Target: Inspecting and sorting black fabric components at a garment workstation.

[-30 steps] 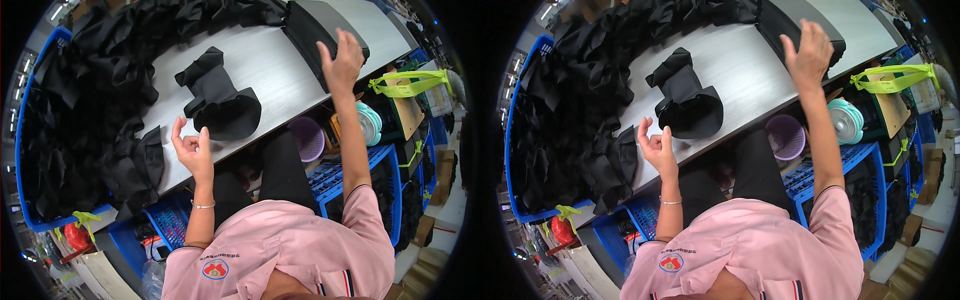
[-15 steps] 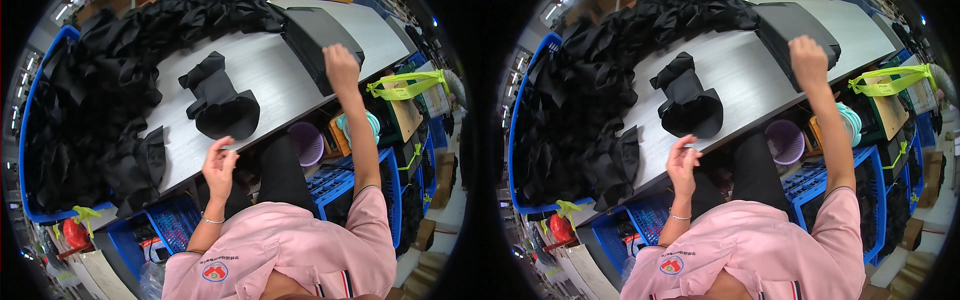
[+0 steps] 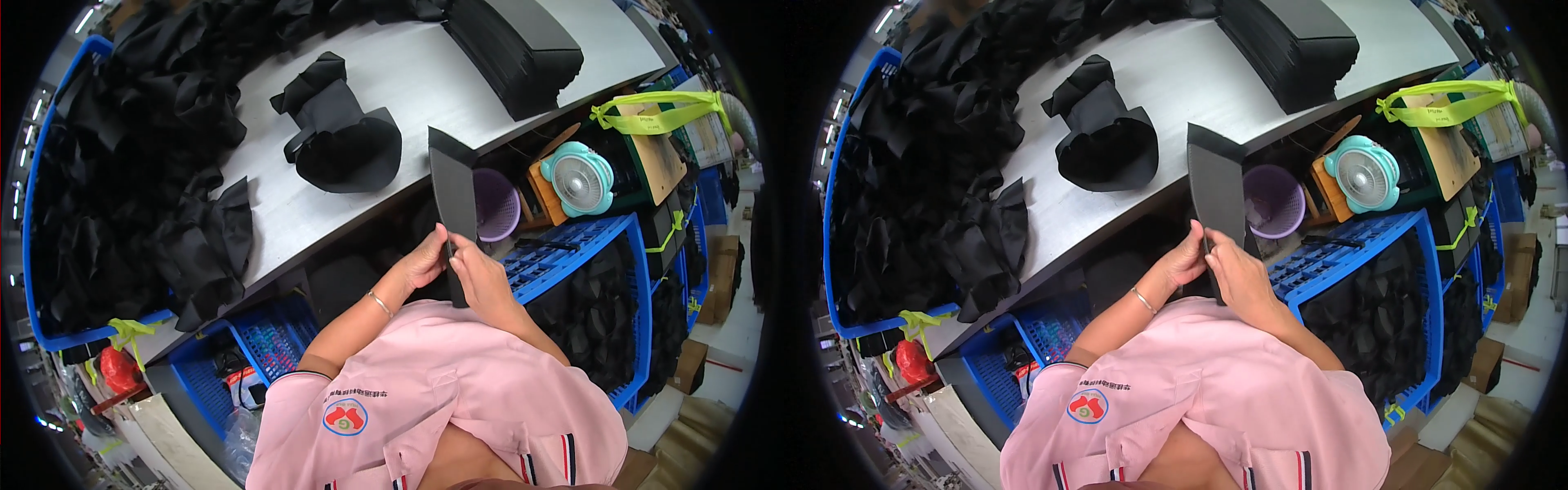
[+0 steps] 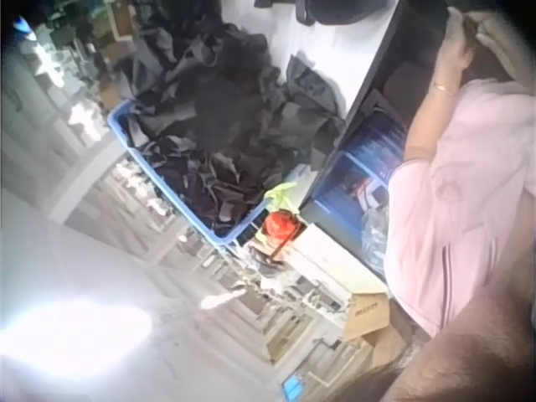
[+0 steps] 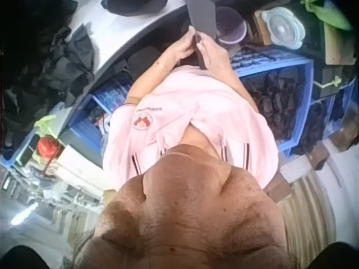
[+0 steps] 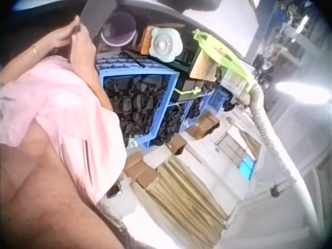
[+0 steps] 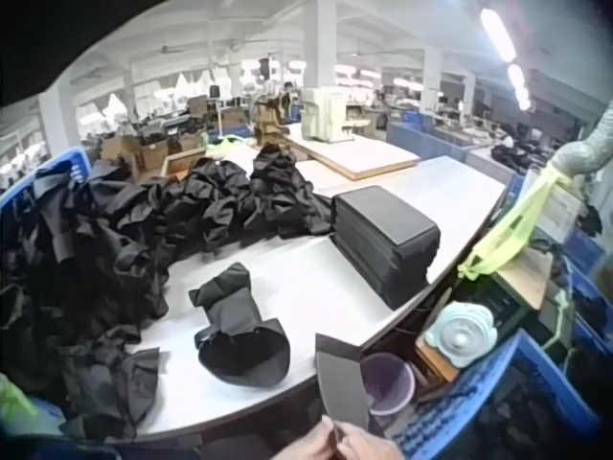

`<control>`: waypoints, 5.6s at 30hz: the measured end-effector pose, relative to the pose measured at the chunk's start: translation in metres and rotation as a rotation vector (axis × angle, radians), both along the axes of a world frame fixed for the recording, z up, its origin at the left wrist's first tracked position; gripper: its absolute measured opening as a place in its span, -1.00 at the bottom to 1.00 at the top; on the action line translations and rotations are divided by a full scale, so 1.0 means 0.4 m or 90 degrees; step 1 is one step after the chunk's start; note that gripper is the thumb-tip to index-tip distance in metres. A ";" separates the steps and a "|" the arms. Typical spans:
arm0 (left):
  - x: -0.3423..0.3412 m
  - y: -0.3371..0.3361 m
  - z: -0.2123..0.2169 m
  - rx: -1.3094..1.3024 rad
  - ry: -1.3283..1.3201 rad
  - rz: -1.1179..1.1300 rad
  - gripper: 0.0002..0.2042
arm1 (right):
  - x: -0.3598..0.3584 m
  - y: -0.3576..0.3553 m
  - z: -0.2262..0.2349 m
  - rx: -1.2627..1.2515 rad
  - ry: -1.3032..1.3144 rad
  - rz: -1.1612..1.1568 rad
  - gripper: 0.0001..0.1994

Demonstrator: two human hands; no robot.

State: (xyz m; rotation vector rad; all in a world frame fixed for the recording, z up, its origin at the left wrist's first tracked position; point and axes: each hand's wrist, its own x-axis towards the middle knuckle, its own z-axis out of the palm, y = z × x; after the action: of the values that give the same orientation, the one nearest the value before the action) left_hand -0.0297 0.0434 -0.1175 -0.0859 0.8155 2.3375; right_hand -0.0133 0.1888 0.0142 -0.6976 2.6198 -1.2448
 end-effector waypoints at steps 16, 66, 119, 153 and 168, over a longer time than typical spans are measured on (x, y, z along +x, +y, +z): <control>0.008 -0.077 0.287 -0.026 -0.037 0.273 -0.59 | 0.053 -0.024 0.026 -0.086 0.034 -0.176 -0.55; 0.012 -0.115 0.322 -0.769 0.455 0.733 -0.40 | -0.204 -0.212 -0.053 -0.802 -0.505 -0.171 -0.63; 0.062 -0.161 0.123 -0.212 -0.049 0.562 -0.77 | -0.144 -0.353 -0.123 0.286 0.362 0.029 -0.55; 0.191 -0.246 0.111 -0.432 0.042 0.622 -0.75 | -0.152 -0.278 -0.147 0.268 0.213 0.108 -0.76; 0.149 -0.282 0.158 -0.299 0.020 0.379 -0.53 | -0.123 -0.151 0.053 -0.157 0.065 -0.094 -0.81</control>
State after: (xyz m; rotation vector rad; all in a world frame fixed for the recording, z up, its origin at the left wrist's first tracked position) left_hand 0.0297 -0.0695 -0.0544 -0.5607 1.5059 2.6253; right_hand -0.0625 0.1285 0.0353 -0.6293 2.6679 -1.6361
